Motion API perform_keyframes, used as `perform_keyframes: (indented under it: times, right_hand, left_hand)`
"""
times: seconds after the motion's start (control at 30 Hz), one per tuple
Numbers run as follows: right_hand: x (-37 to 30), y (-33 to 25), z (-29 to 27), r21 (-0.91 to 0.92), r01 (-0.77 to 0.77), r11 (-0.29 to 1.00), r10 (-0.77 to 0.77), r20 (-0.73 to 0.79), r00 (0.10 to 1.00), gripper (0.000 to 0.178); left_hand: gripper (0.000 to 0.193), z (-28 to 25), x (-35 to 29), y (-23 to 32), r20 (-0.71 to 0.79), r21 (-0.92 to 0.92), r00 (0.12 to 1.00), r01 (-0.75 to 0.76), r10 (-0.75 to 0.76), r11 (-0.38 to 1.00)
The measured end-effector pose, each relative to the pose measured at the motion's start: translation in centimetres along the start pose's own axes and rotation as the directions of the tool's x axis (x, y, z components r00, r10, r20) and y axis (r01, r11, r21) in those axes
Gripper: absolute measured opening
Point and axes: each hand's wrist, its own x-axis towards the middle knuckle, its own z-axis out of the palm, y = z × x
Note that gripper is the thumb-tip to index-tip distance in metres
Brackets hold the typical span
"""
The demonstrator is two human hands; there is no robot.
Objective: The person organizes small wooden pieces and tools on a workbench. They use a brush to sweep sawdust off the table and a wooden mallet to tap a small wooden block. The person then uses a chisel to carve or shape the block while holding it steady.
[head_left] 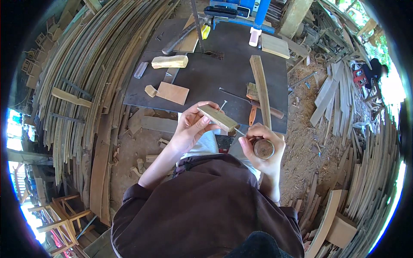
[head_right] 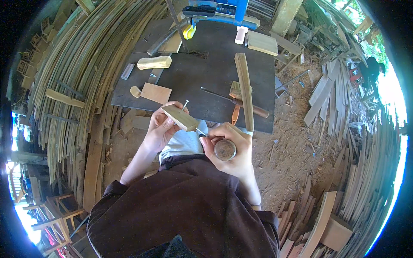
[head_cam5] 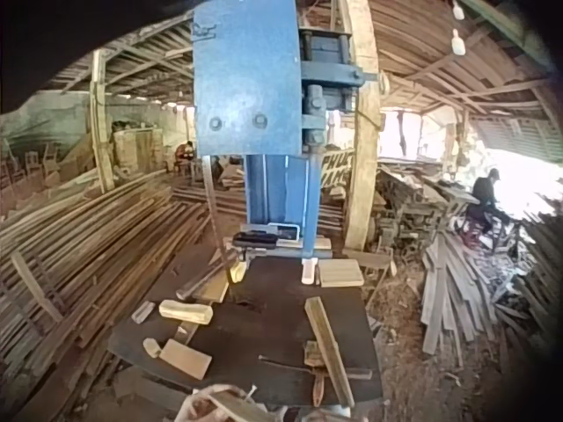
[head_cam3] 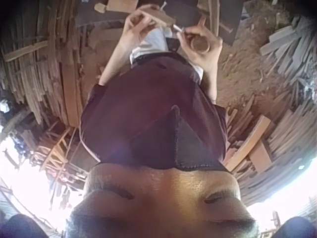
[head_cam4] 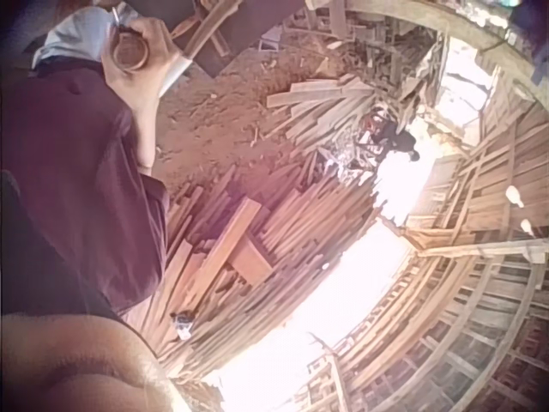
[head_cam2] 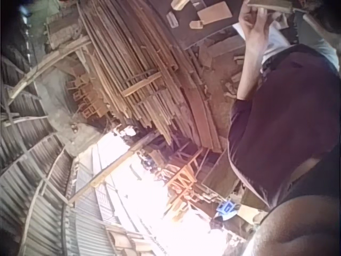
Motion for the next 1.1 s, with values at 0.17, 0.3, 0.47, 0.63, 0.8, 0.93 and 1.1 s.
perform_keyframes:
  times: [0.17,0.3,0.47,0.63,0.8,0.93,1.1]
  right_hand:
    - [0.1,-0.2,0.3,-0.025,0.005,1.000,-0.005,-0.007,1.000,0.015]
    - [0.3,0.6,0.4,-0.055,0.055,0.997,-0.057,-0.039,0.998,0.015]
    - [0.3,0.7,0.4,-0.072,0.045,0.996,-0.048,-0.032,0.998,0.015]
    - [0.2,0.9,0.5,-0.103,0.026,0.994,-0.028,-0.017,0.999,0.017]
    - [0.6,1.3,0.7,-0.207,0.202,0.957,-0.201,0.026,0.979,0.023]
    - [0.9,1.3,0.4,-0.233,0.267,0.935,-0.253,0.089,0.963,0.029]
    - [1.0,1.6,0.3,-0.287,0.331,0.899,-0.297,0.156,0.942,0.035]
  left_hand:
    - [0.038,-0.4,0.0,-0.2,0.010,0.008,1.000,0.027,-0.027,1.000]
    - [0.035,-0.9,0.1,-0.1,0.100,0.256,0.995,-0.045,0.020,0.966]
    - [0.031,0.3,0.2,0.2,0.106,0.289,0.994,-0.059,0.029,0.956]
    - [0.028,-0.4,-0.5,0.1,0.165,0.260,0.986,-0.050,0.007,0.964]
    - [0.025,0.0,-0.6,0.5,0.189,0.331,0.975,-0.176,0.117,0.927]
    - [0.024,0.3,-0.8,1.1,0.235,0.385,0.955,-0.264,0.183,0.884]
    - [0.024,0.7,-1.3,1.3,0.236,0.450,0.945,-0.311,0.225,0.837]
